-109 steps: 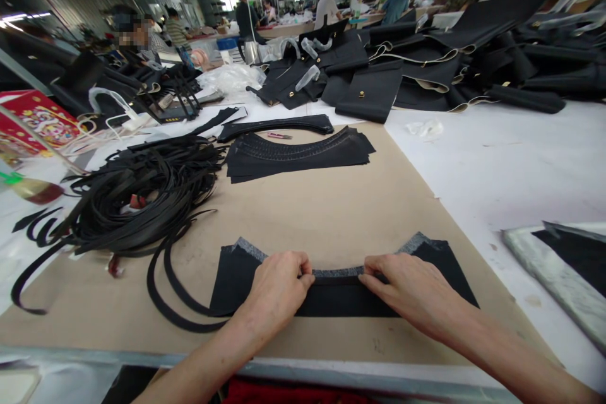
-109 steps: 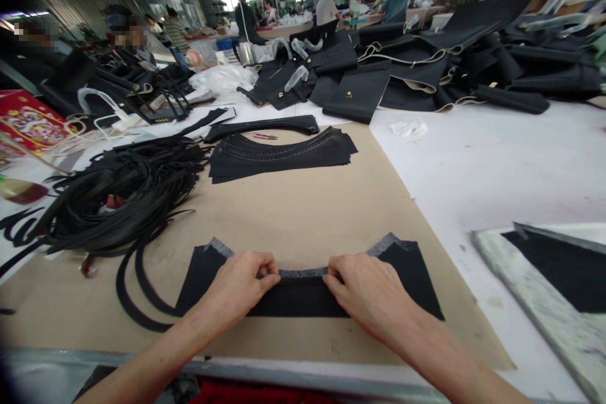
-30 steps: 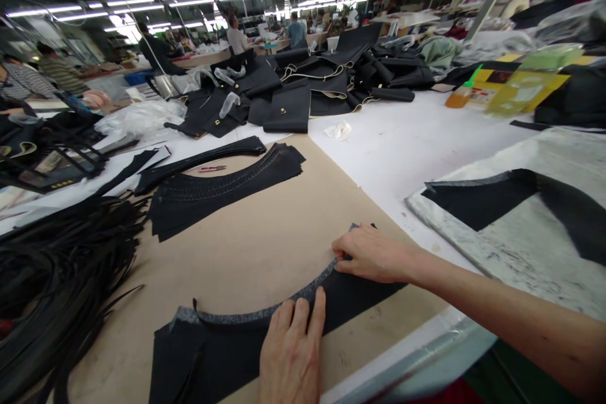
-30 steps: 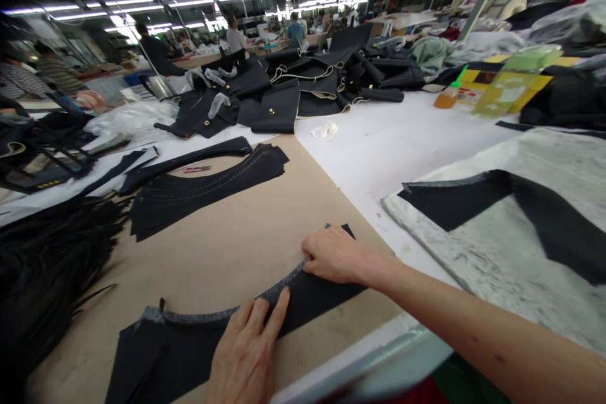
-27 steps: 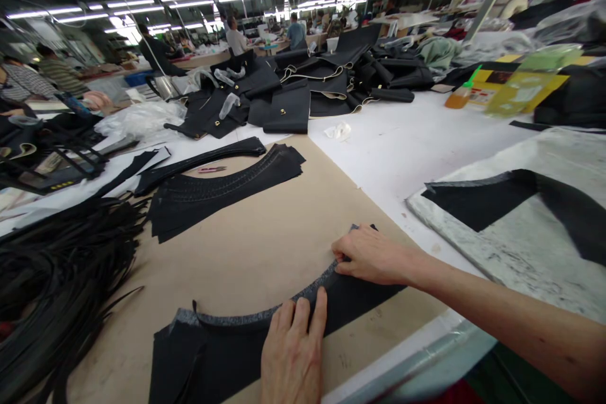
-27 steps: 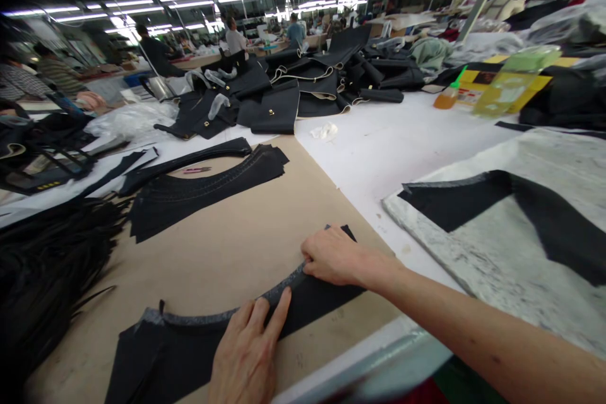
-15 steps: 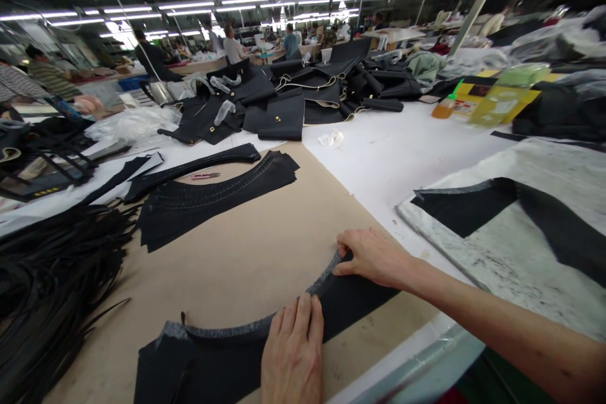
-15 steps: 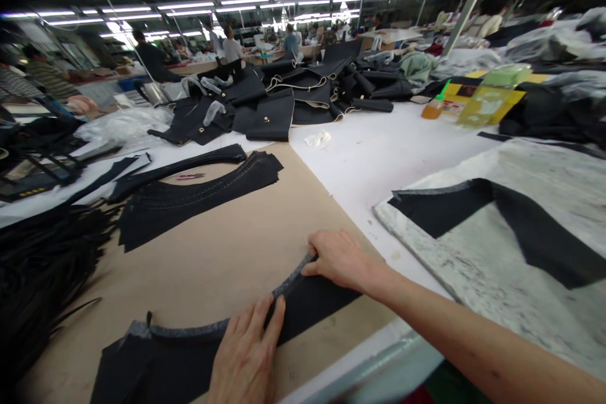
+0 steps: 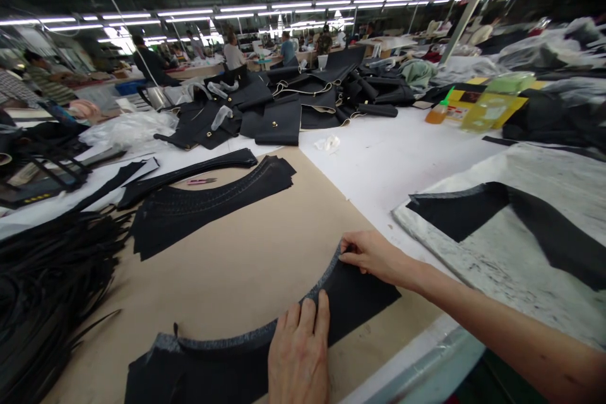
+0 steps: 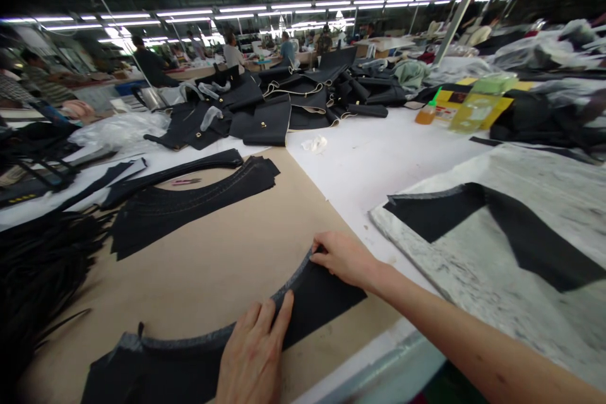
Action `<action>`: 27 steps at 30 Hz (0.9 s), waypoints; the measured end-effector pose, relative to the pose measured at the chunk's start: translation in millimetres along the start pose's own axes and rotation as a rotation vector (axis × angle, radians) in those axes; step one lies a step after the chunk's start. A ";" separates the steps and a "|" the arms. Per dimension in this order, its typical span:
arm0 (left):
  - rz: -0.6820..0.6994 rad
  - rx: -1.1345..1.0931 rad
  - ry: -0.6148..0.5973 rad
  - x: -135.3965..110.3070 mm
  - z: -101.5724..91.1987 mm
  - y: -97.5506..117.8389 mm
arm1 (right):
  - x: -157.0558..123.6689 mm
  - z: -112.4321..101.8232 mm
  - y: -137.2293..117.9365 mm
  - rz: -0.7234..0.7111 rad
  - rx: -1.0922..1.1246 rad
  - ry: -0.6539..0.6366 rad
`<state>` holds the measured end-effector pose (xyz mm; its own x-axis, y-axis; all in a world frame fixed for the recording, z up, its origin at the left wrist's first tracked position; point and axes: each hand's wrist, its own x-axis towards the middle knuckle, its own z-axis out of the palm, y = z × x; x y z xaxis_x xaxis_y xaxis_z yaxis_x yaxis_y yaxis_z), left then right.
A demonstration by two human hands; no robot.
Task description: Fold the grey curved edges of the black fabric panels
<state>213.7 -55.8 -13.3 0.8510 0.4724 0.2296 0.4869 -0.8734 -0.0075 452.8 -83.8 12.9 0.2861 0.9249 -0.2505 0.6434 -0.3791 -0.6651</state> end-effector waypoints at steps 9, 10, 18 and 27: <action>0.003 0.020 0.035 1.6 6.2 2.1 | -4.1 6.5 -3.5 0.004 -0.081 0.175; 0.003 0.017 0.039 1.2 7.5 2.3 | -4.5 7.0 -3.5 0.009 -0.080 0.187; 0.001 0.020 0.078 -0.1 12.1 1.9 | -10.4 9.1 -4.0 0.015 0.005 0.234; -0.008 0.018 0.077 2.8 8.2 2.3 | -6.9 9.6 -2.3 -0.011 -0.015 0.223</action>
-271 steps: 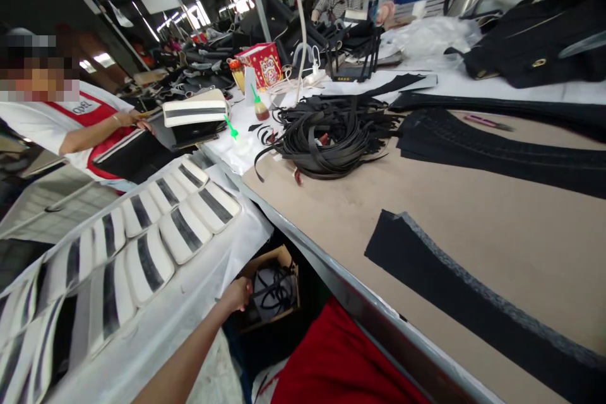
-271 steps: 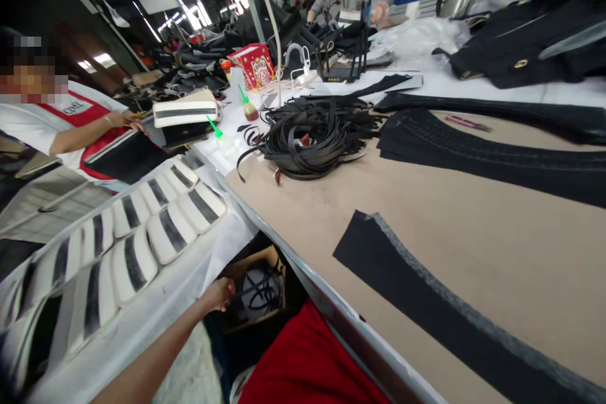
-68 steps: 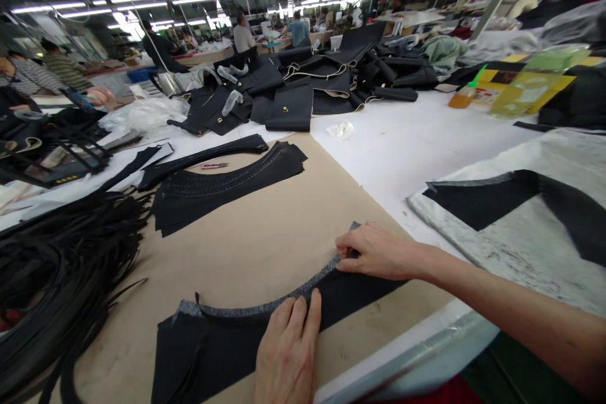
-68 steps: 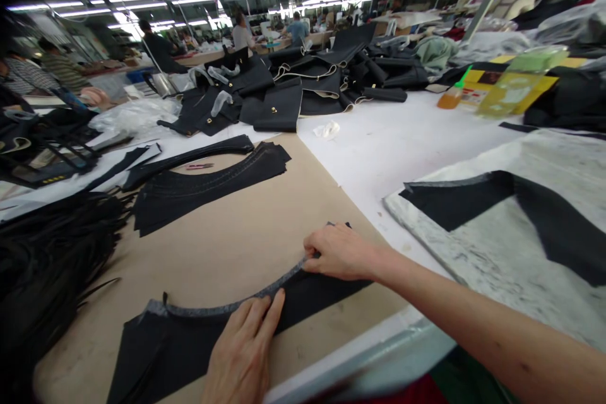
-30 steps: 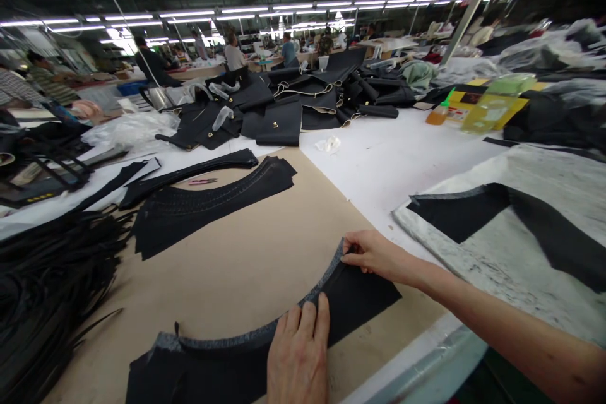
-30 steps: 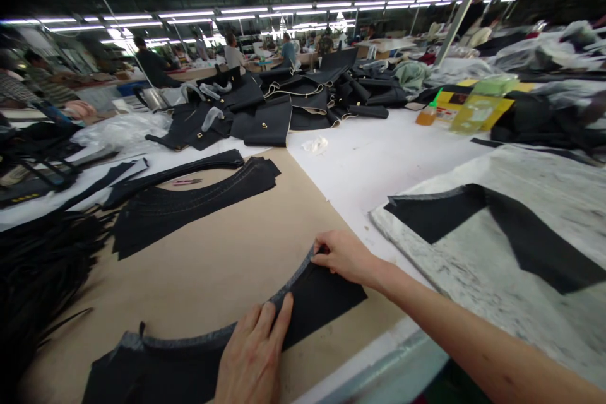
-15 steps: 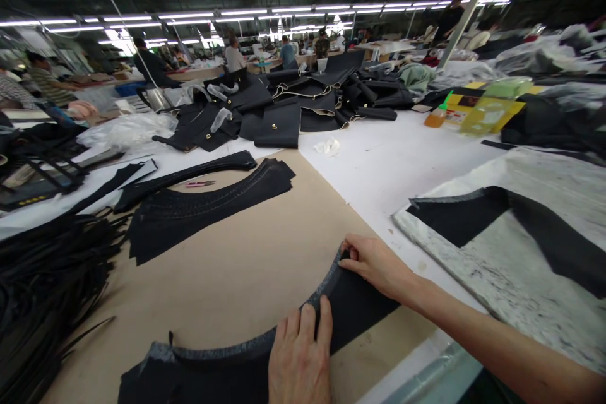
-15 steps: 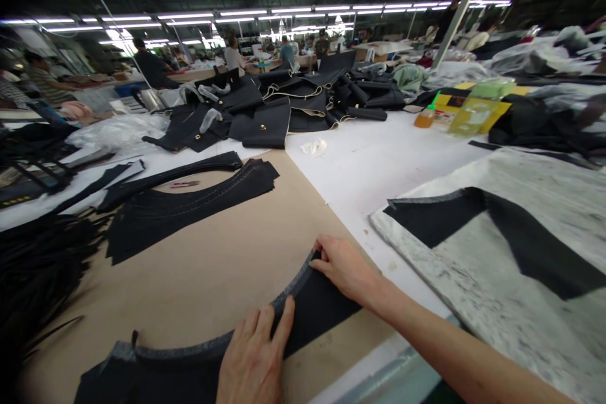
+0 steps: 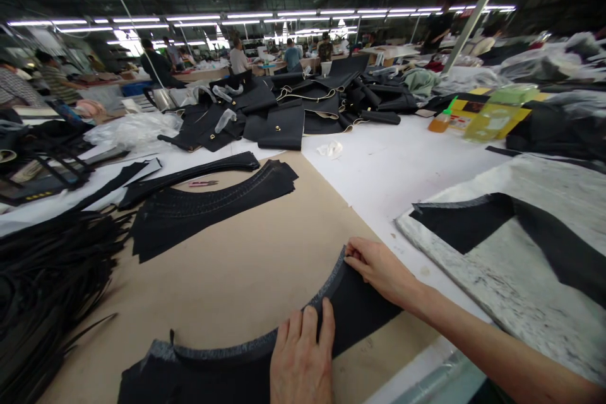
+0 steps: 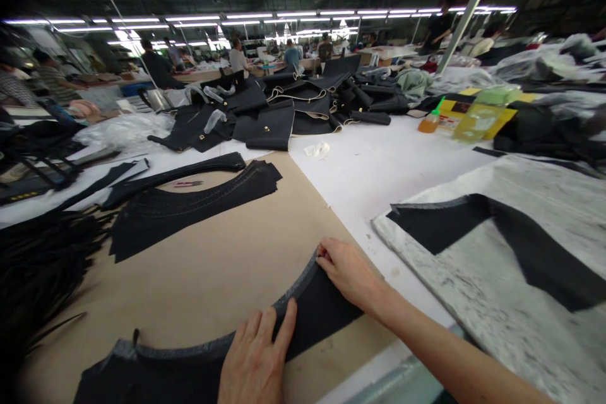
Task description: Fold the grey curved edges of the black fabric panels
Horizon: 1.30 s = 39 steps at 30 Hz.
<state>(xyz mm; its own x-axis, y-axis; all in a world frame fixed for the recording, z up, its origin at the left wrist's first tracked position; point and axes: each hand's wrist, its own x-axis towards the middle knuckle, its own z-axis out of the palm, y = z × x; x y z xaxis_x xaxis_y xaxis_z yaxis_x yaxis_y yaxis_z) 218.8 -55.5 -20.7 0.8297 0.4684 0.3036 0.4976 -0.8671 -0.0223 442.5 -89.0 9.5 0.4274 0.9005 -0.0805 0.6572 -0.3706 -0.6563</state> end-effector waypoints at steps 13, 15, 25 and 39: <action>-0.019 -0.002 -0.012 0.9 -1.7 2.4 | -6.3 -5.8 4.2 -0.010 0.070 -0.055; -0.020 -0.018 -0.020 0.9 -2.4 2.4 | -7.6 -9.8 0.2 -0.019 0.090 -0.075; -0.020 -0.070 -0.011 1.4 -3.8 2.1 | -6.8 -11.0 -2.7 -0.045 -0.081 -0.054; -0.036 -0.044 -0.011 1.2 -2.5 3.4 | -3.3 -0.3 7.7 -0.084 -0.169 0.066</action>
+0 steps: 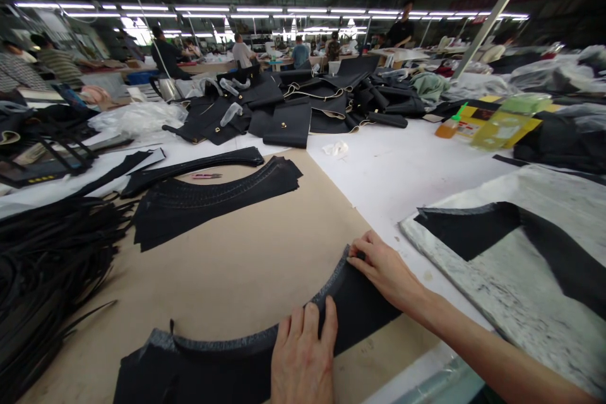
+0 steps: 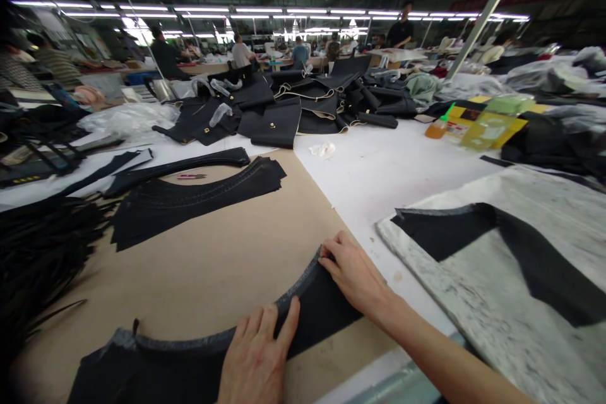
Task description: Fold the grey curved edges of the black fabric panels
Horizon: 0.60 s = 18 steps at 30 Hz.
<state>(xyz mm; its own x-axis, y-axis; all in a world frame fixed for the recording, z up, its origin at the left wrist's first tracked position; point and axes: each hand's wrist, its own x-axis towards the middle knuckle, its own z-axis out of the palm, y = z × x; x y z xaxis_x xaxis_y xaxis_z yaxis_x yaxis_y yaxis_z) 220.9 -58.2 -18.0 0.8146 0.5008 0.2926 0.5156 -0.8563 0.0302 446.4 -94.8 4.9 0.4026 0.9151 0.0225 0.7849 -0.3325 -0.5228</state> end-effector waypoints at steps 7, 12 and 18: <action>0.012 -0.004 0.008 -0.4 0.6 -0.9 | 4.0 5.5 2.1 0.059 -0.018 -0.033; -0.003 -0.004 -0.010 -0.8 -1.5 0.4 | 5.8 7.4 1.9 0.062 0.020 -0.054; -0.032 -0.032 0.015 -7.2 -11.7 0.2 | 7.4 12.5 24.2 0.027 -0.058 -0.080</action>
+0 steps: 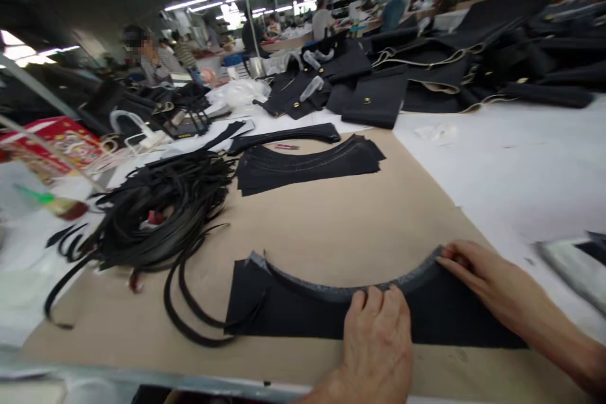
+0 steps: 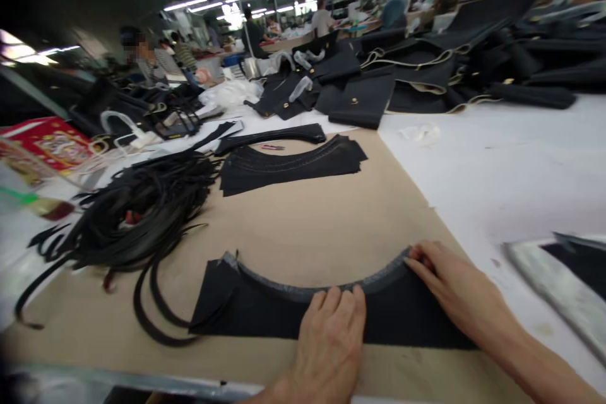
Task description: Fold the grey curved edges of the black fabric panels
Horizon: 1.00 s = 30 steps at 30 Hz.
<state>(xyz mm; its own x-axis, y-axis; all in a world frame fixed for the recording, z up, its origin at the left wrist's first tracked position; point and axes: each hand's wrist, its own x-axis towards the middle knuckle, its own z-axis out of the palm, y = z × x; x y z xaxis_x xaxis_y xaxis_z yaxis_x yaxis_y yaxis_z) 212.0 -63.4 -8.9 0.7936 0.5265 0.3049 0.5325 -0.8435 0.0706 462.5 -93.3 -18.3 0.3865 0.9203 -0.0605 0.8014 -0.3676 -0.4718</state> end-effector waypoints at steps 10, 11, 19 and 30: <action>-0.362 -0.357 0.224 -52.6 -56.0 -87.6 | -41.4 27.5 -105.7 -0.550 0.179 -0.007; -0.389 -0.307 0.185 -55.6 -60.7 -99.6 | -46.1 34.9 -124.0 -0.624 0.197 -0.082; -0.405 -0.190 -0.086 -55.0 -72.6 -140.8 | -52.8 75.6 -160.1 -0.693 0.146 -0.170; -0.538 -0.334 -0.288 -38.1 -81.6 -154.8 | -51.7 82.8 -151.9 -0.741 0.168 -0.140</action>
<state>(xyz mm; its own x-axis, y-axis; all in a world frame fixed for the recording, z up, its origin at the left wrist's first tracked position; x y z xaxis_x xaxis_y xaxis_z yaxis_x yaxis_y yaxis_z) 75.3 38.4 46.1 0.5156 0.8490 -0.1151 0.7913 -0.4204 0.4439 282.9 -73.9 -16.3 -0.2943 0.9305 0.2181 0.7441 0.3663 -0.5586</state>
